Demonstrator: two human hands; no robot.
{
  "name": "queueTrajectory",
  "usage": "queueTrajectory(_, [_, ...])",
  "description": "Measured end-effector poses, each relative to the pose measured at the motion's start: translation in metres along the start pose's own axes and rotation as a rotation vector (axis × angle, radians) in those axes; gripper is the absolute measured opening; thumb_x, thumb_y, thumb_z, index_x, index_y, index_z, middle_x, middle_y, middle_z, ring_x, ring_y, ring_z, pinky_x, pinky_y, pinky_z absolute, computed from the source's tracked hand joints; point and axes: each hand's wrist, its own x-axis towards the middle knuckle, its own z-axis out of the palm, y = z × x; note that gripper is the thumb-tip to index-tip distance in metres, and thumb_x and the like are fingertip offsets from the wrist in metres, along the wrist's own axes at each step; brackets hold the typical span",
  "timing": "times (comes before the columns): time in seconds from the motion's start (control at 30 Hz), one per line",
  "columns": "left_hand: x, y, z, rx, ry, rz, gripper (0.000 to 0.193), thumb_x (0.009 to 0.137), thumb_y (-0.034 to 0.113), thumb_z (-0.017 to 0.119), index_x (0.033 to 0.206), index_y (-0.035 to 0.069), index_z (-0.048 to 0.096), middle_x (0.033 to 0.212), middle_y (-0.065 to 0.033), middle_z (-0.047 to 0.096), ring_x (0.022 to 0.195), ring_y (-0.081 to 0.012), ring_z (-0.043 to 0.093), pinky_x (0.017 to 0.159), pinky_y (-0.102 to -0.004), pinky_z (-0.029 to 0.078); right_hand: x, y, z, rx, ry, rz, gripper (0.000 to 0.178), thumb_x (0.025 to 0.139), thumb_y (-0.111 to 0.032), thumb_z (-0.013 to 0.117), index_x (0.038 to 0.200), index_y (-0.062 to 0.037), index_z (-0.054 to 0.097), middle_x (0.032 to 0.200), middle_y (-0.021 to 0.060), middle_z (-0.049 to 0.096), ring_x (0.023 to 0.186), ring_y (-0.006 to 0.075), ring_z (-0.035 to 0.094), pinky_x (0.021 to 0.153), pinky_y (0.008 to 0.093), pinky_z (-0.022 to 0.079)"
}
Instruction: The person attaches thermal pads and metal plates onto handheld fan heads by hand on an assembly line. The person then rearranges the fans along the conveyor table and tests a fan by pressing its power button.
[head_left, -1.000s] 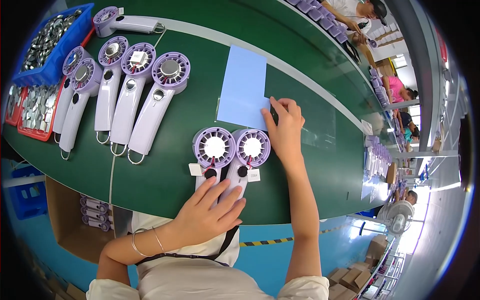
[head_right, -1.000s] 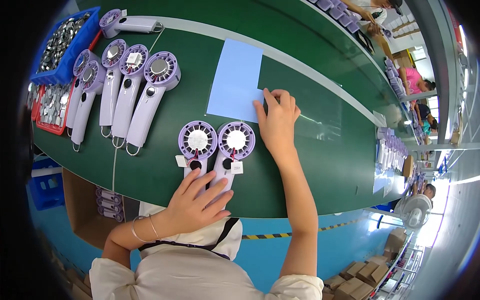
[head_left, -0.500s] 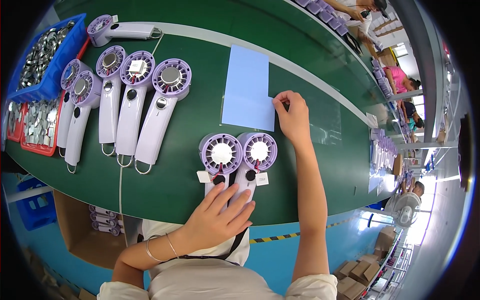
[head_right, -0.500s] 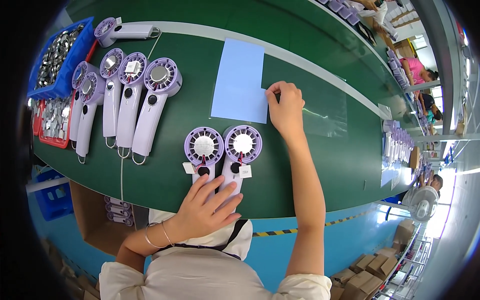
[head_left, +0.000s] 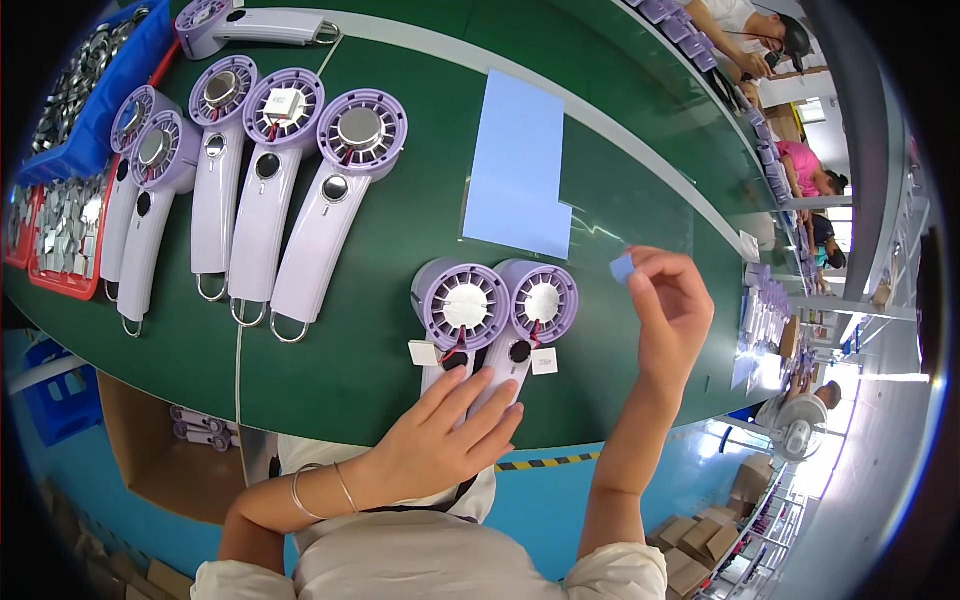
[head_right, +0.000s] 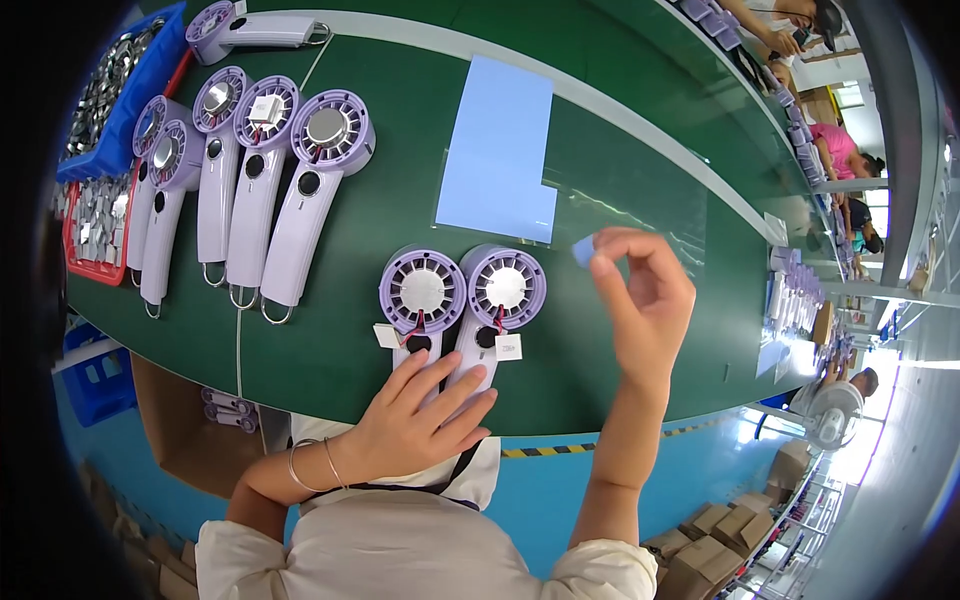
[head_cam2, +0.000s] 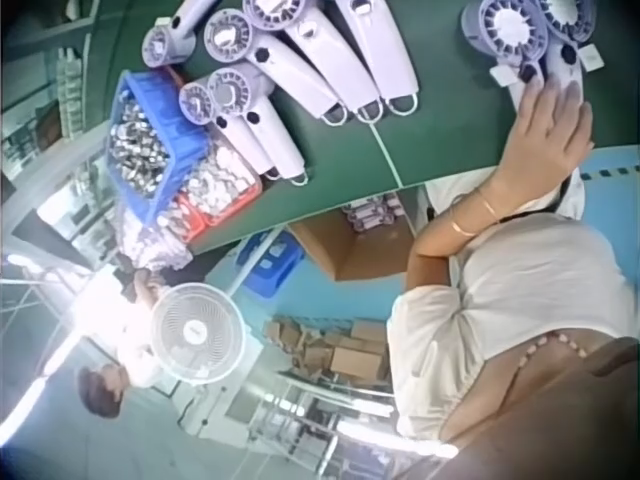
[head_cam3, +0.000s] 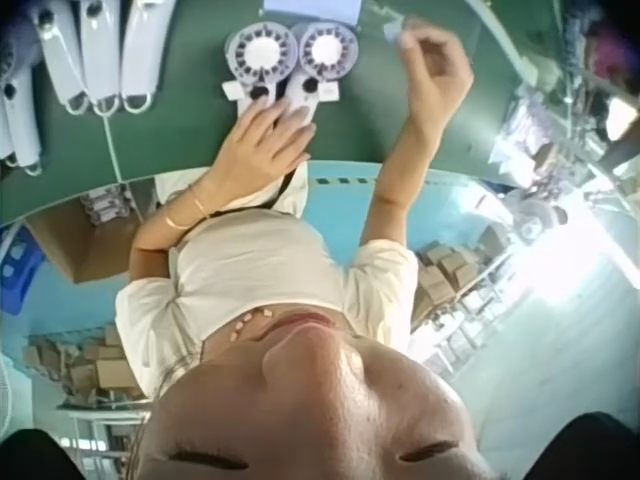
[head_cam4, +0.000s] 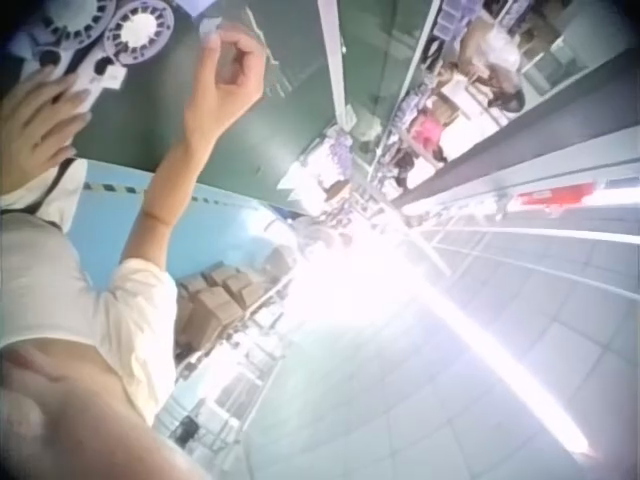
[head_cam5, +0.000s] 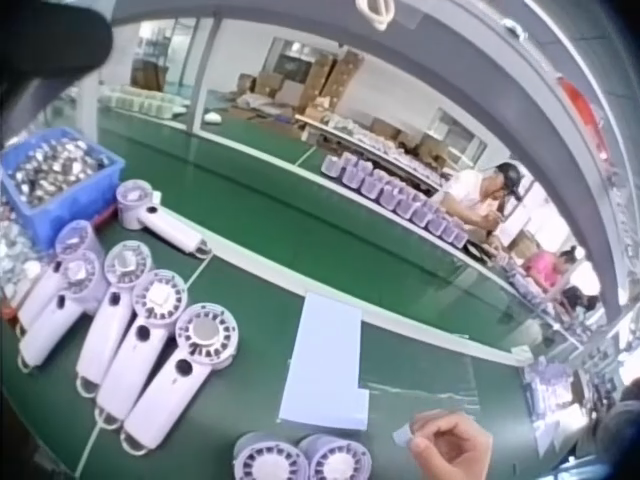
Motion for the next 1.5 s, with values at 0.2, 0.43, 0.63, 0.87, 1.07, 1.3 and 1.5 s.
queueTrajectory(0.2, [0.003,0.0,-0.002,-0.015,-0.017,0.001,0.037,0.087,0.035,0.065,0.112,0.008,0.064,0.131,-0.0108,0.056,0.121,-0.0317,0.052,0.106,-0.0465,0.039,-0.01,0.0,0.018,0.02,-0.115,-0.113,0.022,0.072,0.013,0.068,0.091,0.004,0.062,0.1,0.0151,0.064,0.098,0.0222,0.061,0.091,0.0334,0.046])
queueTrajectory(0.43, [0.003,0.0,-0.003,0.004,-0.008,-0.006,0.034,0.087,0.033,0.063,0.111,0.008,0.064,0.129,-0.0094,0.058,0.12,-0.0305,0.053,0.106,-0.0458,0.039,-0.005,-0.013,0.03,-0.259,-0.321,-0.075,0.02,0.07,0.0,0.074,0.082,-0.007,0.059,0.069,0.002,0.066,0.106,0.0248,0.064,0.11,0.0544,0.028])
queueTrajectory(0.63, [0.003,0.0,-0.003,0.003,-0.01,-0.01,0.032,0.088,0.032,0.063,0.11,0.009,0.065,0.128,-0.0094,0.058,0.119,-0.0302,0.055,0.104,-0.0457,0.041,-0.002,-0.006,0.032,-0.443,-0.326,-0.085,0.02,0.072,0.005,0.069,0.085,-0.0044,0.057,0.076,0.0033,0.063,0.111,0.0248,0.06,0.111,0.0483,0.027])
queueTrajectory(0.87, [0.004,0.001,-0.001,0.01,0.018,-0.006,0.028,0.088,0.029,0.062,0.107,0.009,0.066,0.126,-0.0091,0.06,0.117,-0.0298,0.056,0.102,-0.0451,0.043,-0.005,-0.002,0.033,-0.252,-0.321,0.038,0.021,0.073,0.01,0.066,0.087,-0.0014,0.056,0.074,0.0039,0.059,0.103,0.0211,0.06,0.098,0.0366,0.042])
queueTrajectory(1.07, [0.004,0.0,-0.001,0.005,0.017,-0.01,0.027,0.088,0.027,0.062,0.107,0.009,0.066,0.126,-0.0094,0.06,0.118,-0.0299,0.056,0.103,-0.0451,0.043,-0.006,-0.002,0.038,-0.255,-0.22,-0.009,0.021,0.07,0.01,0.067,0.085,-0.0006,0.055,0.07,0.0076,0.062,0.084,0.0219,0.068,0.087,0.0355,0.052])
queueTrajectory(1.3, [0.003,0.0,0.0,0.014,0.016,-0.001,0.026,0.089,0.026,0.061,0.108,0.009,0.066,0.127,-0.0096,0.06,0.119,-0.03,0.056,0.104,-0.0451,0.042,-0.005,-0.002,0.037,-0.266,-0.222,-0.012,0.022,0.07,0.01,0.067,0.085,-0.0004,0.055,0.069,0.0073,0.062,0.086,0.0222,0.069,0.087,0.0355,0.052])
queueTrajectory(1.5, [0.003,0.0,0.001,0.017,0.022,0.0,0.026,0.088,0.026,0.061,0.107,0.01,0.066,0.127,-0.0095,0.06,0.119,-0.0299,0.055,0.104,-0.045,0.042,-0.006,0.0,0.036,-0.253,-0.222,0.001,0.021,0.07,0.01,0.066,0.085,-0.0008,0.055,0.068,0.0069,0.062,0.088,0.0218,0.069,0.086,0.0348,0.052])
